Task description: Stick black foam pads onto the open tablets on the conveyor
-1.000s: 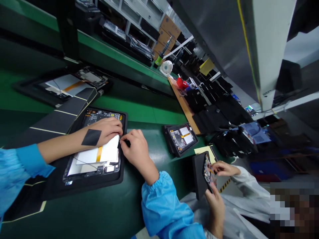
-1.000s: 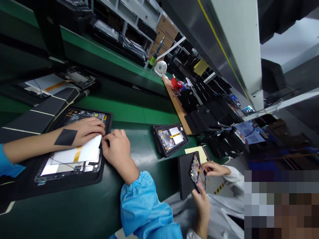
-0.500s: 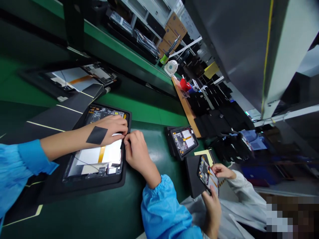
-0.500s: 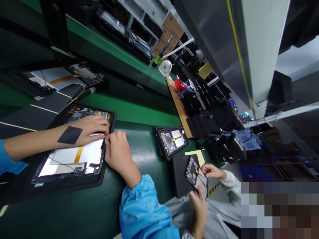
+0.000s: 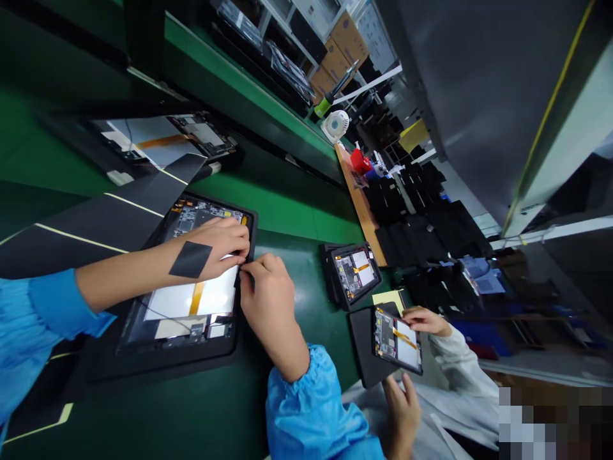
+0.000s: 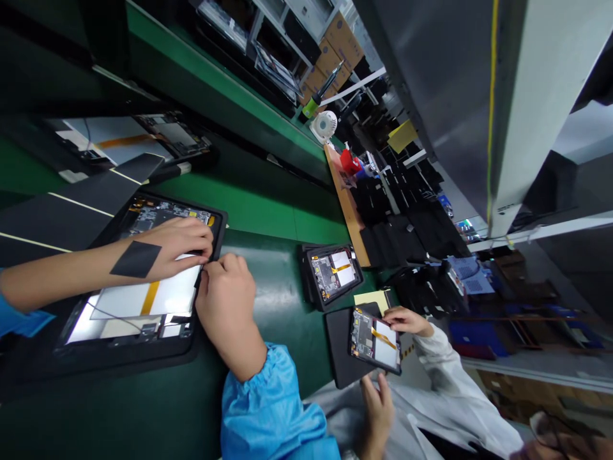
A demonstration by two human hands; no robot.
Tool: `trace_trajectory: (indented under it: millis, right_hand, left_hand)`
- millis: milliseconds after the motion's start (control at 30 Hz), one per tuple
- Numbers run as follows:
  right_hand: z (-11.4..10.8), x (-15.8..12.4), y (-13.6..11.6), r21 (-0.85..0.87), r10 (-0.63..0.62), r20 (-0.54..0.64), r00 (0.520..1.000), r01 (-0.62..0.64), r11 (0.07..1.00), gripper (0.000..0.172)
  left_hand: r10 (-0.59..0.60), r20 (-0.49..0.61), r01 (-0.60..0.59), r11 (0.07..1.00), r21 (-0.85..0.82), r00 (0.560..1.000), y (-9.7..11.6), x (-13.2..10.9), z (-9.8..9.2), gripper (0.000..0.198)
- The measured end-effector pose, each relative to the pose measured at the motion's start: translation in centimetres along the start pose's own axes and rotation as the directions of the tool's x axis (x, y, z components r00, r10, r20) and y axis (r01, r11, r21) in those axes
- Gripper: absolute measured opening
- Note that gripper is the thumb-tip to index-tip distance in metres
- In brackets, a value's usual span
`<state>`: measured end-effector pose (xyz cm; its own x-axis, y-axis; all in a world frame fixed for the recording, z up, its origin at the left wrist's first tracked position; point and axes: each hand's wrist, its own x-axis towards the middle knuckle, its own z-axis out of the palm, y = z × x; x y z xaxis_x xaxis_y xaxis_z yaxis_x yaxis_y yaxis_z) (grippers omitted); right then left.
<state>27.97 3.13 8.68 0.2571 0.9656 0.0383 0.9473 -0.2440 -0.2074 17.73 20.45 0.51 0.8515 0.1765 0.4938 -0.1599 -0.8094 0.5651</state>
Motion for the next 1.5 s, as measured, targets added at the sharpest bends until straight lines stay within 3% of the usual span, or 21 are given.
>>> trace_trajectory:
  millis: [300, 533, 767, 1000, 1267, 1500]
  right_hand:
    - [0.6, 0.4, 0.7, -0.014, -0.069, 0.046, 0.997, 0.070, 0.997, 0.016]
    - [1.5, -0.3, 1.7, 0.117, -0.174, -0.030, 0.984, 0.176, 0.977, 0.016]
    - [1.4, -0.7, 2.5, 0.230, -0.212, -0.086, 0.974, 0.226, 0.947, 0.017]
    - [1.6, -0.4, 2.2, 0.244, -0.135, -0.068, 0.989, 0.147, 0.958, 0.017]
    - [1.6, -0.2, 1.3, 0.175, -0.035, -0.042, 0.999, 0.042, 0.984, 0.013]
    - [2.3, 0.0, 0.9, 0.231, 0.123, -0.100, 0.987, -0.097, 0.968, 0.009]
  left_hand:
    - [-0.017, 0.007, 0.017, 1.000, 0.009, 1.000, 0.4, 0.1, -0.2, 0.014]
    - [-0.027, -0.050, 0.027, 1.000, 0.004, 0.998, 0.3, 0.2, 0.4, 0.013]
    - [-0.047, 0.007, 0.047, 0.999, -0.001, 0.999, 0.2, 0.2, 0.2, 0.015]
    - [-0.006, -0.014, 0.006, 1.000, 0.013, 1.000, 0.1, 0.0, 0.2, 0.018]
    - [-0.112, -0.018, 0.113, 0.992, 0.055, 0.994, 2.5, 0.2, -0.9, 0.038]
    - [-0.126, -0.044, 0.128, 0.990, 0.059, 0.991, 1.9, 0.1, -0.3, 0.048]
